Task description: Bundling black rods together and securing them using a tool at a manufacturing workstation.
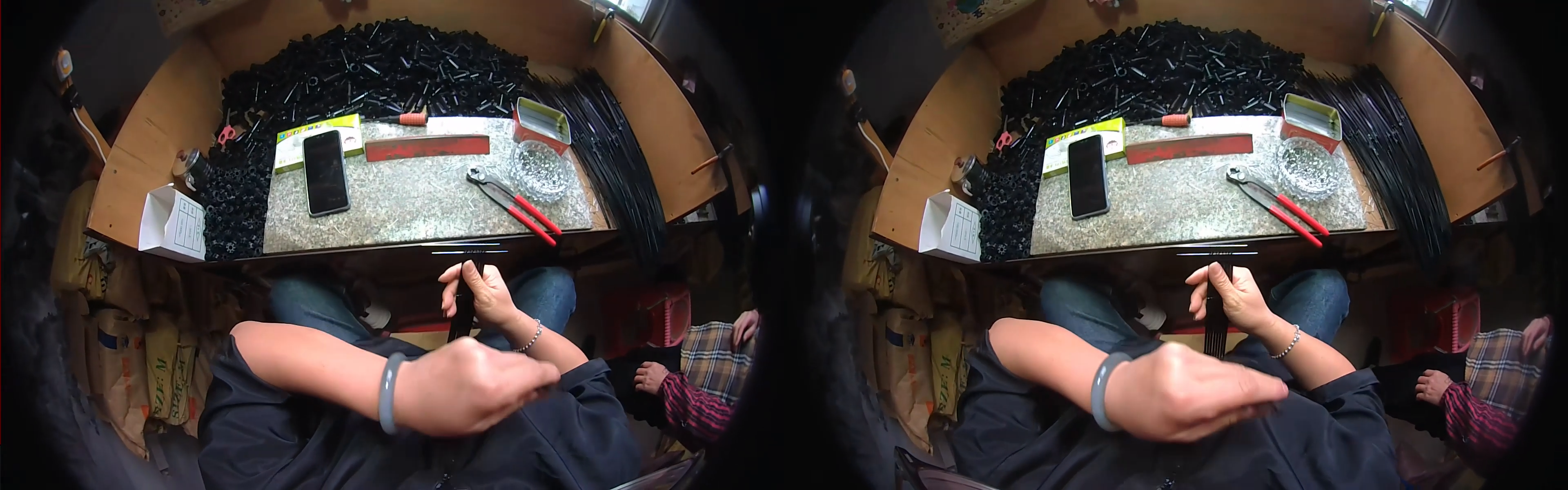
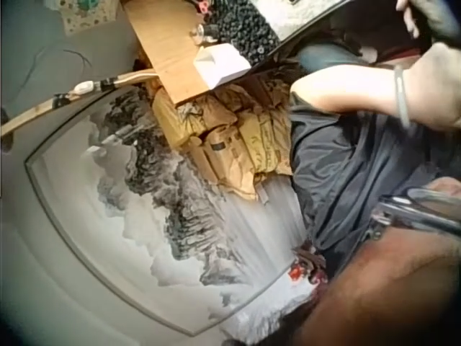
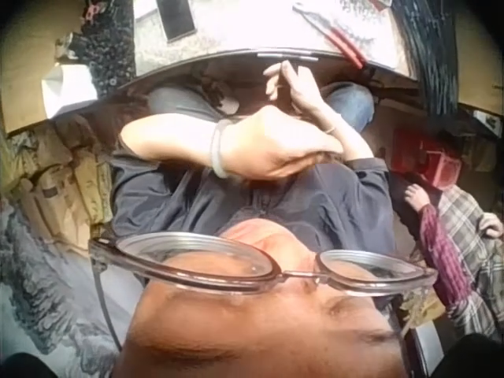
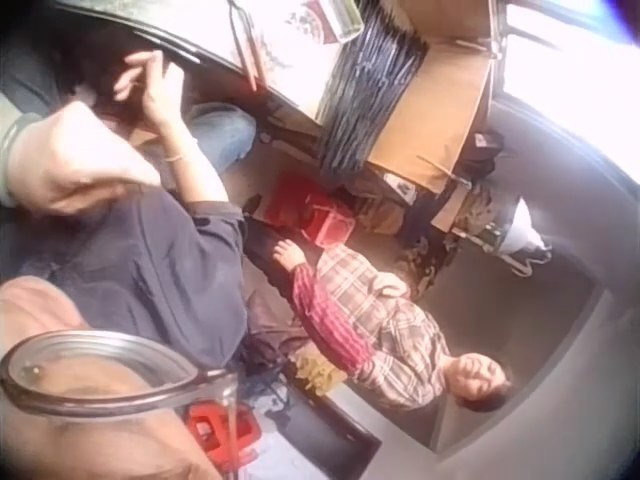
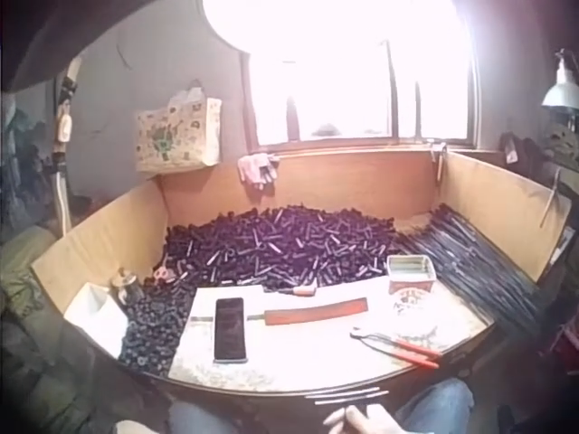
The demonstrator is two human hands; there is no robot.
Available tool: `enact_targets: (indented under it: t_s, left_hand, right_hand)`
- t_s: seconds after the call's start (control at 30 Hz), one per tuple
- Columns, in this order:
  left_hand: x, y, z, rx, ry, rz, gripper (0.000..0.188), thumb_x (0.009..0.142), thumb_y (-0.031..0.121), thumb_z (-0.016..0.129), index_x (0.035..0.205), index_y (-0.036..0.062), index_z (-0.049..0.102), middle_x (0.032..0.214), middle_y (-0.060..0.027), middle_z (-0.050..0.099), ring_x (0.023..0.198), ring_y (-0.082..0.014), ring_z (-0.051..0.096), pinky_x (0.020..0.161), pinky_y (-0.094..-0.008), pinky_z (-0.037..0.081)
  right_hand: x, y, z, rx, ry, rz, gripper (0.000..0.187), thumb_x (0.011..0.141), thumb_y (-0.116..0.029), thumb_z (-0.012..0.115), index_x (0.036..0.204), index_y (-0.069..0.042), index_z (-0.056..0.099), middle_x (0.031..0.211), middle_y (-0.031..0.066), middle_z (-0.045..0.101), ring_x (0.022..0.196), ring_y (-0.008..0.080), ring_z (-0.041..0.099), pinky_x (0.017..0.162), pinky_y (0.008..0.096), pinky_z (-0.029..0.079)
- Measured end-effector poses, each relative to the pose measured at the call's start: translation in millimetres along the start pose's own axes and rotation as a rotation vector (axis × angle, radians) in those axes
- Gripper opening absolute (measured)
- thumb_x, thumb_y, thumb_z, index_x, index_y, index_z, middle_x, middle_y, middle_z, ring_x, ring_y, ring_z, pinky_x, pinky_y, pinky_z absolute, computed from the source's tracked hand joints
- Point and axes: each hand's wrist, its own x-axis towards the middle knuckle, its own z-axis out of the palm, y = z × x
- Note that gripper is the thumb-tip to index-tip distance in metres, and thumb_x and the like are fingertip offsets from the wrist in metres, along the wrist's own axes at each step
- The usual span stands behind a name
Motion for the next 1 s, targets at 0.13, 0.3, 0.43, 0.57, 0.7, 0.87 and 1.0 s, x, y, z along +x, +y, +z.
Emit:
enact_targets:
  t_s: [0.13, 0.3, 0.43, 0.57, 0.7, 0.87, 1.0]
  left_hand:
    - [-6, -2, 9, -0.407, -0.099, 0.095, 0.049, 0.085, 0.03, 0.066, 0.121, -0.0003, 0.054, 0.114, -0.0181, 0.06, 0.097, -0.0286, 0.063, 0.082, -0.0317, 0.052]
    - [-22, -109, -36, 0.005, 0.533, -0.146, 0.069, 0.091, 0.055, 0.042, 0.125, -0.0036, 0.049, 0.124, -0.0193, 0.055, 0.116, -0.024, 0.052, 0.095, -0.0374, 0.042]
    - [-12, -142, -31, -0.217, 0.631, -0.248, 0.07, 0.092, 0.058, 0.034, 0.123, -0.0027, 0.05, 0.12, -0.0163, 0.057, 0.111, -0.0217, 0.055, 0.097, -0.0345, 0.04]
    - [-5, -144, -21, -0.579, 0.592, -0.3, 0.066, 0.094, 0.055, 0.033, 0.121, -0.0024, 0.051, 0.117, -0.0134, 0.059, 0.111, -0.0208, 0.055, 0.098, -0.0332, 0.04]
    - [-10, -150, -18, -0.698, 0.533, -0.336, 0.065, 0.094, 0.054, 0.035, 0.12, -0.0027, 0.052, 0.112, -0.0136, 0.061, 0.109, -0.0201, 0.056, 0.096, -0.0337, 0.042]
    - [-5, -146, -42, -0.443, 0.668, -0.229, 0.059, 0.095, 0.05, 0.039, 0.118, -0.0025, 0.053, 0.108, -0.012, 0.062, 0.104, -0.0203, 0.059, 0.092, -0.0335, 0.044]
    - [10, -163, -166, 0.389, 0.492, -0.554, 0.038, 0.091, 0.034, 0.056, 0.11, 0.0014, 0.061, 0.101, -0.0122, 0.067, 0.093, -0.0196, 0.063, 0.083, -0.0306, 0.049]
  right_hand:
    - [-7, 14, 3, -0.059, 0.053, -0.039, 0.047, 0.099, -0.04, 0.037, 0.1, 0.003, 0.057, 0.066, 0.0097, 0.062, 0.052, 0.0143, 0.058, 0.052, 0.024, 0.048]
    - [-9, 12, 4, -0.11, 0.094, -0.081, 0.046, 0.099, -0.038, 0.038, 0.1, 0.004, 0.058, 0.066, 0.0105, 0.062, 0.053, 0.0129, 0.058, 0.053, 0.0239, 0.048]
    - [-3, 9, 12, -0.039, 0.032, -0.047, 0.044, 0.099, -0.037, 0.038, 0.101, 0.003, 0.056, 0.066, 0.0116, 0.062, 0.052, 0.0152, 0.059, 0.052, 0.0246, 0.049]
    - [2, 8, 13, -0.109, 0.012, -0.046, 0.041, 0.1, -0.035, 0.037, 0.102, 0.002, 0.055, 0.066, 0.0123, 0.062, 0.052, 0.0158, 0.059, 0.052, 0.0251, 0.049]
    - [-5, 13, 16, -0.121, 0.033, -0.05, 0.037, 0.1, -0.032, 0.037, 0.099, 0.001, 0.052, 0.066, 0.0137, 0.062, 0.052, 0.017, 0.059, 0.051, 0.0259, 0.049]
    - [-11, 25, 8, -0.067, 0.087, -0.065, 0.034, 0.1, -0.032, 0.039, 0.096, 0.0, 0.051, 0.066, 0.0151, 0.062, 0.05, 0.0177, 0.059, 0.05, 0.0262, 0.049]
    - [-15, 24, 4, -0.028, 0.102, -0.065, 0.031, 0.099, -0.03, 0.042, 0.097, 0.0, 0.05, 0.069, 0.0156, 0.064, 0.051, 0.0163, 0.059, 0.051, 0.0252, 0.048]
